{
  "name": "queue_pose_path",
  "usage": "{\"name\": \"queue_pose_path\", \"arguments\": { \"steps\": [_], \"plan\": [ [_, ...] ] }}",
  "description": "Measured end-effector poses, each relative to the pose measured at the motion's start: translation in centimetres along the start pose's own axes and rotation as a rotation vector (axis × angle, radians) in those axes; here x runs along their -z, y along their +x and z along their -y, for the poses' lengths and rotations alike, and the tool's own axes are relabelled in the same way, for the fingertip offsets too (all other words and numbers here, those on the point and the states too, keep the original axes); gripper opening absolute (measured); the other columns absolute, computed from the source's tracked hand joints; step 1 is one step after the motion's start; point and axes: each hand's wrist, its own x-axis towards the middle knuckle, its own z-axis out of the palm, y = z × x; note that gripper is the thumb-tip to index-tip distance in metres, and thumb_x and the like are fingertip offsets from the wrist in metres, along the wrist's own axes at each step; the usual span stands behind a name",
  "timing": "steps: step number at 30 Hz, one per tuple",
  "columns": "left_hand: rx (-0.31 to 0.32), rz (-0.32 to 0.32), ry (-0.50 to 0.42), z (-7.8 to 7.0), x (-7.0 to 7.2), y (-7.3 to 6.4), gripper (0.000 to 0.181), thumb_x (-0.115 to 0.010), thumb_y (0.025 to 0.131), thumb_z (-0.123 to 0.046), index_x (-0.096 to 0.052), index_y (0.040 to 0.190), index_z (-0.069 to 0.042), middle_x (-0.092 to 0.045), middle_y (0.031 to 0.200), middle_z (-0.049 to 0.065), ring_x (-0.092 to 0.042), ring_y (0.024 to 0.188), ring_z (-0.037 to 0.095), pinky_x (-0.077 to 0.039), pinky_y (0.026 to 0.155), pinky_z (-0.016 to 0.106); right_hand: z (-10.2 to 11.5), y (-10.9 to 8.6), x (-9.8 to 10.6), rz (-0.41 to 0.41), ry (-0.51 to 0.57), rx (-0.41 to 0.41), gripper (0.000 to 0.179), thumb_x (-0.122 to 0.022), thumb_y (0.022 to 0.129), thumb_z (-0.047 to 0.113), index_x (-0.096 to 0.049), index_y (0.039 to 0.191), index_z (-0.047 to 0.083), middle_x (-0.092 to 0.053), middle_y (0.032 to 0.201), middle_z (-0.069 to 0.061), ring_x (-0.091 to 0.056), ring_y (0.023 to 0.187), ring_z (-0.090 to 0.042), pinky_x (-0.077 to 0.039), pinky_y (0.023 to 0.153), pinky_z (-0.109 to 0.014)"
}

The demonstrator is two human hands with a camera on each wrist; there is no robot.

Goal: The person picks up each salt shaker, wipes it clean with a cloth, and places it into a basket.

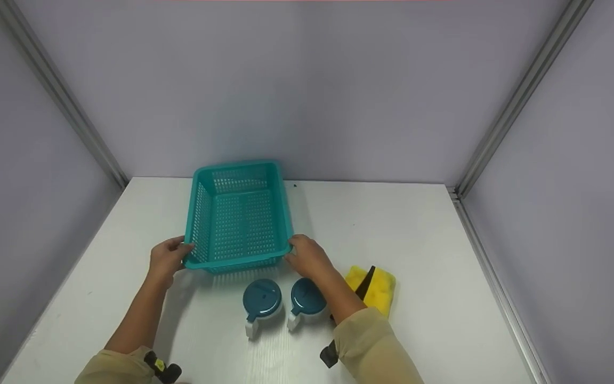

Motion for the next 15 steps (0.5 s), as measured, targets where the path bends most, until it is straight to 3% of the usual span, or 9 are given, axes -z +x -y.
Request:
{"name": "queue_pose_path", "arguments": {
  "steps": [7, 15],
  "plan": [
    [-0.014, -0.054, 0.008, 0.4, 1.5, -0.2, 0.053, -0.063, 0.094, -0.014, -0.046, 0.141, 0.003, -0.055, 0.132, 0.022, -0.059, 0.116, 0.032, -0.054, 0.096, 0.042, 1.9, -0.1, -1.1, 0.008, -0.002, 0.005, 0.044, -0.065, 0.096, 0.023, -0.057, 0.137, 0.012, -0.056, 0.141, -0.006, -0.050, 0.133, -0.028, -0.041, 0.109, -0.051],
    [-0.082, -0.169, 0.045, 1.3, 3.2, 0.0, 0.046, -0.058, 0.096, -0.008, -0.048, 0.140, 0.005, -0.058, 0.128, 0.022, -0.060, 0.114, 0.031, -0.054, 0.095, 0.042, 3.3, 0.5, -2.4, 0.042, 0.068, 0.040, 0.046, -0.066, 0.094, 0.023, -0.056, 0.136, 0.007, -0.059, 0.137, -0.010, -0.057, 0.127, -0.027, -0.048, 0.104, -0.046]
  ]
}}
